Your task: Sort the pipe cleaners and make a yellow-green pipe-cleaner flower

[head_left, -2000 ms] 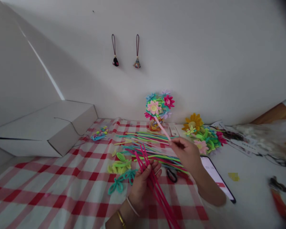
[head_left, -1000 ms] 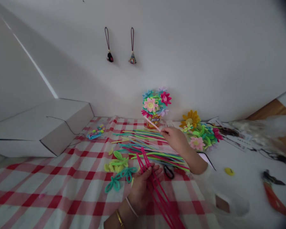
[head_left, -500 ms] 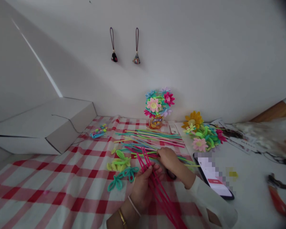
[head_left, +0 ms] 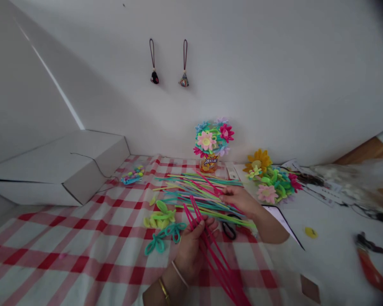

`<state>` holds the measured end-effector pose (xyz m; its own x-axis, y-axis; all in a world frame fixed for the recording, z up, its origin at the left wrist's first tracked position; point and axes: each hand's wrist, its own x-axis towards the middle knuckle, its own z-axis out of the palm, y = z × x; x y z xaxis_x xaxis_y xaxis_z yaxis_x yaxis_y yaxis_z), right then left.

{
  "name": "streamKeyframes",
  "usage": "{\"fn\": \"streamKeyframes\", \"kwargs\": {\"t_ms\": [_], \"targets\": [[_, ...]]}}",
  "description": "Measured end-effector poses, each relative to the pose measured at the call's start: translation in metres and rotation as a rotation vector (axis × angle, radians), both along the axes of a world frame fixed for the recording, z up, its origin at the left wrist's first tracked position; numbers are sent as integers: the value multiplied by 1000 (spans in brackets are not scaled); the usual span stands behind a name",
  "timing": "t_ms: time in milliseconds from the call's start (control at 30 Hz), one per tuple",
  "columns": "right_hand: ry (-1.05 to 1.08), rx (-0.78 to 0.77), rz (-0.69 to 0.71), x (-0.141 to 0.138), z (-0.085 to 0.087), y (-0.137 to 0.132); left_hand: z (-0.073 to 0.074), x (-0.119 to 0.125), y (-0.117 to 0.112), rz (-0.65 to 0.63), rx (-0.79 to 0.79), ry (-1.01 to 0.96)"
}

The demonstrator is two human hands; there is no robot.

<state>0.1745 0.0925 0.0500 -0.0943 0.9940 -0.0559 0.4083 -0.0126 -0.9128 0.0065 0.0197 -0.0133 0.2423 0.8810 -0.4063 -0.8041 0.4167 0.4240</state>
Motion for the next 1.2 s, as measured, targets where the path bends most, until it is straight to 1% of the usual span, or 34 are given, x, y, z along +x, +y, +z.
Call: {"fn": "streamKeyframes", "kwargs": {"t_ms": [33,100,167,233,300,367,433,533,633,833,933,967,1000,1100,1133,1167,1200], "targets": [[112,-53,34,-1,0,-9,-1,0,0,4,1,0],[311,-133,57,-5,-2,-31,-1,0,1,8,12,-4],[410,-231,72,-10,-7,-53,-1,0,1,13,25,-15],[435,-265,46,-16,-13,-72,1,1,1,36,25,-26],[393,-278,-10,-22,-19,-86,3,1,1,64,17,-30],[294,-318,-43,-27,-23,-96,5,0,1,67,14,-30],[153,-317,-28,-29,-26,-101,5,-1,1,60,18,-23],[-54,-265,61,-29,-28,-105,4,-2,3,79,17,-7],[-174,-284,153,-27,-32,-108,5,-4,4,89,27,-6],[-257,-283,324,-19,-41,-113,10,-6,4,48,40,21],[-275,-249,434,-14,-40,-113,9,-6,3,28,-1,41],[-232,-237,435,-13,-38,-113,9,-6,3,23,-11,48],[-153,-239,403,-13,-36,-112,8,-6,3,18,-16,54],[129,-324,190,-17,-26,-108,6,-5,1,-2,-3,55],[166,-343,123,-20,-24,-106,6,-5,1,-14,3,52],[152,-330,69,-23,-23,-104,6,-4,0,-33,11,47],[95,-274,24,-27,-24,-103,6,-4,-1,-54,24,39]]}}
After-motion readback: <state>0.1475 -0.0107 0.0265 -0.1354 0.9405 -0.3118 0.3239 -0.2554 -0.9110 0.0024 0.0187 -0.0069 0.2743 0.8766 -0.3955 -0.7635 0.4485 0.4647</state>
